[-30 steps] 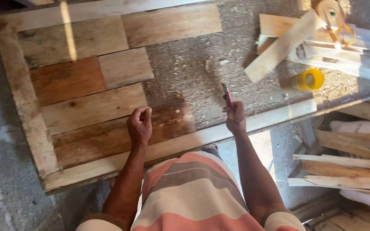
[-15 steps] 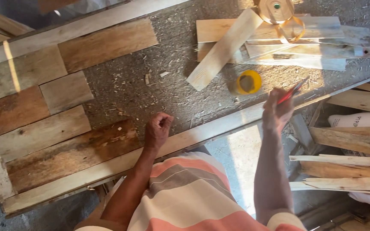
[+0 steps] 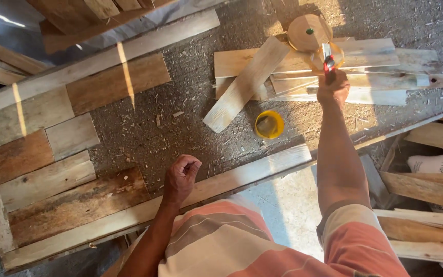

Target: Applying glue and arranging thin wood planks onto a wooden frame to create a surface.

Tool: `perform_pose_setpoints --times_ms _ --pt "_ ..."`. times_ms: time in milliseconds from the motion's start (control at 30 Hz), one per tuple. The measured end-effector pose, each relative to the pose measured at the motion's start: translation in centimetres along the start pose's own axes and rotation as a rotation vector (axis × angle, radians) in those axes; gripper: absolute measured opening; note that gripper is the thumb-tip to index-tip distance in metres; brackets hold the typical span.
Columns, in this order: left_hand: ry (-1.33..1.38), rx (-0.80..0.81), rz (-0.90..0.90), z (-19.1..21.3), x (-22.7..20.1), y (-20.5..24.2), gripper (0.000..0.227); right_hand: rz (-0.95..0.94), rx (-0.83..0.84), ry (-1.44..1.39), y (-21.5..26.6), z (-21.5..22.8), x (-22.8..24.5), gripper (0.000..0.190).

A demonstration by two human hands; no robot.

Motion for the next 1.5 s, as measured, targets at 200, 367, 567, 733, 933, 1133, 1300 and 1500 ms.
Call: perform_pose_setpoints --times_ms 200,367,567,733,933,1133,1300,1500 --pt "-0.051 0.013 -0.111 -1.8 -4.0 -4.7 0.015 -0.248 0.247 -0.177 0.8 1.9 4.0 0.013" --pt "-0.020 0.080 -0.212 -6.2 -7.7 -9.3 0.013 -0.279 0.392 -0.525 2.4 5.7 7.4 0.007" --pt "-0.074 0.191 -0.321 -15.5 -10.2 -14.8 0.012 -0.063 0.582 -0.870 3.3 6.8 6.9 0.012" --pt "-0.174 0.190 -0.397 -22.7 -11.1 -18.4 0.026 0.060 0.658 -1.062 3.1 6.1 5.7 0.014" --pt "-0.278 0.191 -0.525 -25.5 -12.0 -18.8 0.046 0.257 0.474 -1.451 2.3 5.5 4.6 0.037" --pt "-0.192 0.279 -0.328 -24.1 -10.6 -17.8 0.044 -0.225 -0.131 -0.279 -0.7 1.7 -1.5 0.025" --pt "-0.189 0.195 -0.378 -23.7 -8.5 -18.1 0.040 -0.326 -0.093 0.009 -1.5 -0.5 -2.2 0.039" --pt "-0.147 0.188 -0.311 -23.5 -8.7 -19.6 0.034 -0.408 -0.080 -0.550 0.8 -0.6 -1.2 0.025"
Point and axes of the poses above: each hand's wrist, its own y-axis away from the middle knuckle, its own z-axis out of the back of the hand, x = y × z, the point moved 1 cm from there along -y, towards the middle knuckle, and after that the axes turned 2 degrees about -x, right-handed, at the moved point
